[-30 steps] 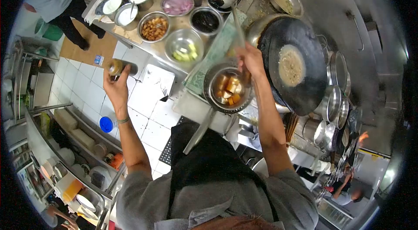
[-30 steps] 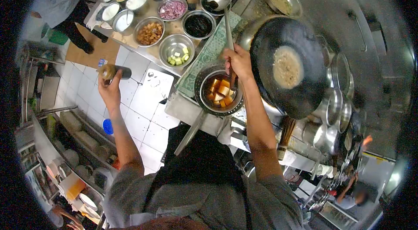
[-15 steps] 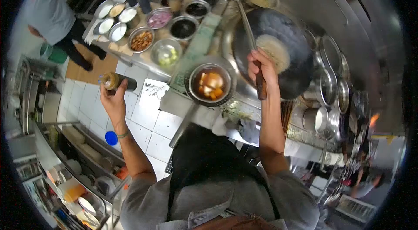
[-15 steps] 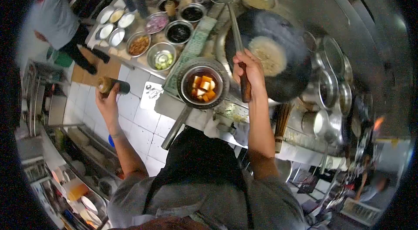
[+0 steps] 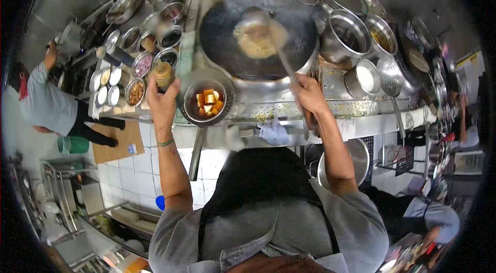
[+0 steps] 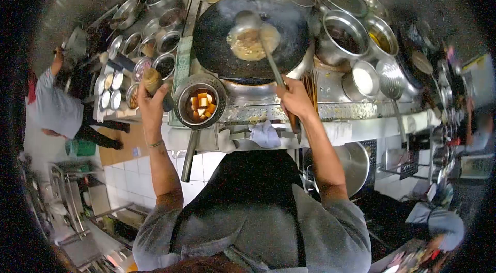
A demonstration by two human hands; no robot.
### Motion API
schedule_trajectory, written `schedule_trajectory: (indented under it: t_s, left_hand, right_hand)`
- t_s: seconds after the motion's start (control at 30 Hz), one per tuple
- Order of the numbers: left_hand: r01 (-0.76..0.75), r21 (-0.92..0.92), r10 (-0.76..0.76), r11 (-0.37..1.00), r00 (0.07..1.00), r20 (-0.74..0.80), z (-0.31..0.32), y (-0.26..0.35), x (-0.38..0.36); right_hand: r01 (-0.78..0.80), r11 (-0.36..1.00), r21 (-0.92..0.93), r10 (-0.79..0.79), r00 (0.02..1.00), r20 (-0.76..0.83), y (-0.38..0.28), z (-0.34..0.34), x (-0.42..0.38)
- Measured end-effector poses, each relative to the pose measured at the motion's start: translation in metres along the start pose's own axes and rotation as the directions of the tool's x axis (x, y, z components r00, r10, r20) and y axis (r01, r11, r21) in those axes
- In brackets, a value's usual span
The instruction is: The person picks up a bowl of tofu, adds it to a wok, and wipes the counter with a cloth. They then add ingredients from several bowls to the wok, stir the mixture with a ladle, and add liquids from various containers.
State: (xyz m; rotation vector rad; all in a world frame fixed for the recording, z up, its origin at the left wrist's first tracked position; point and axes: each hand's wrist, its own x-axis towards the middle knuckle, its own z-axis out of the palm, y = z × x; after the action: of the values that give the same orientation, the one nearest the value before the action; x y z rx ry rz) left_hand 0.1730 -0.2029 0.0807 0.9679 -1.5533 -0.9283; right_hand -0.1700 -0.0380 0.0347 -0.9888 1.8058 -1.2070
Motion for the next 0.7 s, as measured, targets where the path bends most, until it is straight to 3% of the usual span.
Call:
schedule_trajectory:
  t_s: [0.07,0.1,0.17,0.27,0.4,0.43,0.5,0.53,0.57,0.6,0.7]
  left_hand:
    - [-0.009,0.0,0.009,1.0,0.999,0.049,0.013,0.0,0.007]
    - [-0.014,-0.005,0.015,1.0,0.998,0.063,0.019,0.001,0.01]
    - [-0.021,0.048,0.017,0.999,0.995,0.093,0.029,0.008,0.016]
    - [-0.077,0.106,0.061,0.991,0.987,0.147,0.05,0.015,0.027]
    - [-0.203,0.203,0.14,0.958,0.947,0.287,0.079,0.019,0.053]
    - [-0.365,0.356,0.254,0.86,0.912,0.322,0.086,0.007,0.067]
    - [-0.577,0.635,0.377,0.513,0.816,0.437,0.106,-0.005,0.089]
    - [-0.598,0.705,0.316,0.381,0.801,0.508,0.123,0.0,0.097]
    - [-0.699,0.698,0.45,0.157,0.68,0.579,0.138,-0.016,0.108]
    - [-0.732,0.678,0.488,0.061,0.615,0.62,0.154,-0.026,0.12]
    - [-0.741,0.668,0.297,-0.072,0.623,0.724,0.191,-0.06,0.141]
  right_hand:
    - [-0.054,0.996,0.067,0.043,0.987,0.156,0.012,-0.022,-0.021]
    - [-0.069,0.996,0.052,0.061,0.988,0.138,0.019,-0.029,-0.031]
    - [0.168,0.967,-0.194,-0.182,0.982,-0.058,0.026,-0.023,-0.03]
    - [0.011,0.946,-0.325,-0.077,0.979,-0.19,0.014,-0.007,-0.025]
    - [0.15,0.971,-0.185,-0.172,0.98,-0.105,0.027,0.004,-0.012]
    - [0.178,0.97,-0.165,-0.191,0.979,-0.067,0.028,0.003,-0.013]
    - [0.103,0.989,-0.108,-0.114,0.989,-0.096,0.022,0.005,-0.031]
    - [0.06,0.995,-0.082,-0.068,0.993,-0.096,0.017,0.006,-0.046]
    - [0.048,0.997,0.063,-0.042,0.995,-0.089,0.007,0.004,-0.057]
    - [-0.097,0.965,0.244,0.1,0.995,-0.003,-0.005,-0.002,-0.066]
    - [-0.169,0.887,0.429,0.142,0.985,0.094,-0.007,-0.017,-0.078]
